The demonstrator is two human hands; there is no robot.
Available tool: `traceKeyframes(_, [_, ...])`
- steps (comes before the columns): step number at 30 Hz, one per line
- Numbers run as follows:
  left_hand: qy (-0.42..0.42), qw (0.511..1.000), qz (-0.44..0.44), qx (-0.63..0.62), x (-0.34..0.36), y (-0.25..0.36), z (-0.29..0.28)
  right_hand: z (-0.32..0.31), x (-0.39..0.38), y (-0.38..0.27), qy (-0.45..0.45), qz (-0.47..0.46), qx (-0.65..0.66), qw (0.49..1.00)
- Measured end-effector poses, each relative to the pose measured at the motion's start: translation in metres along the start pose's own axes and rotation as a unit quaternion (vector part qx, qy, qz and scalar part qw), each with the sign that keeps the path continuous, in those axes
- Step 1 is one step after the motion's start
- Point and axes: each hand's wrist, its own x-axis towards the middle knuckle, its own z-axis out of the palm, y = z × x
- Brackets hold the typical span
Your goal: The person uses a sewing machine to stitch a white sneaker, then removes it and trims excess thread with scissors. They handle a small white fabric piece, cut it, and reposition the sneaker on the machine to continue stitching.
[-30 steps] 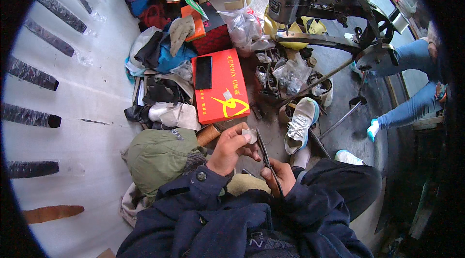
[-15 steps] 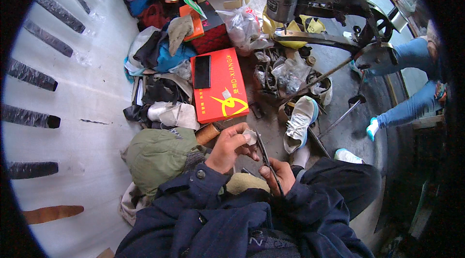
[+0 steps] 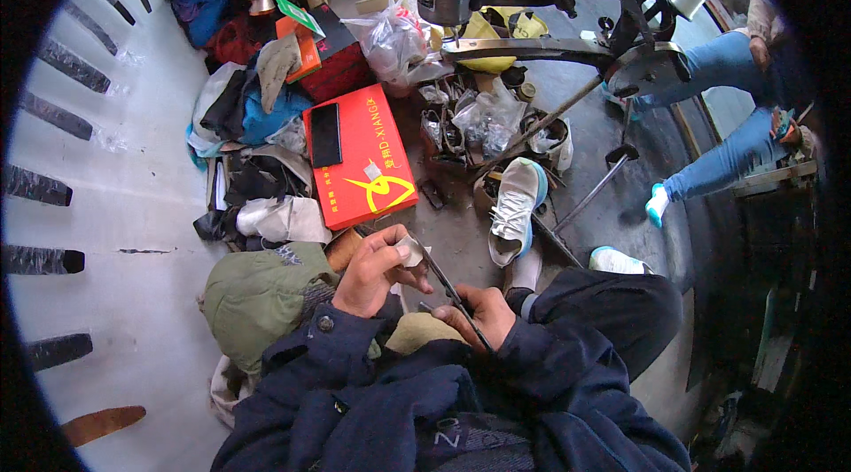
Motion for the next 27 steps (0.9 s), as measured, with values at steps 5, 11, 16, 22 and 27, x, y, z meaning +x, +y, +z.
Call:
traceKeyframes(5, [-0.023, 1.000, -0.004, -0.014, 0.001, -0.001, 0.000, -0.001, 0.000, 0.006, 0.019, 0.003, -0.019, 1.000])
traceKeyframes(11, [-0.049, 0.993, -0.044, 0.097, -0.001, -0.001, 0.003, 0.002, 0.010, 0.012, 0.130, 0.065, 0.158, 0.977])
traceKeyframes(16, [-0.094, 0.974, -0.082, 0.187, 0.002, -0.010, 0.009, 0.003, 0.016, 0.018, 0.116, -0.001, 0.358, 0.926])
traceKeyframes(22, [-0.050, 0.989, -0.064, 0.124, 0.002, -0.014, 0.012, 0.006, 0.017, 0.023, 0.133, -0.016, 0.374, 0.918])
traceKeyframes(27, [-0.045, 0.989, -0.019, 0.143, 0.003, -0.022, 0.022, 0.003, 0.018, 0.025, 0.163, -0.022, 0.394, 0.904])
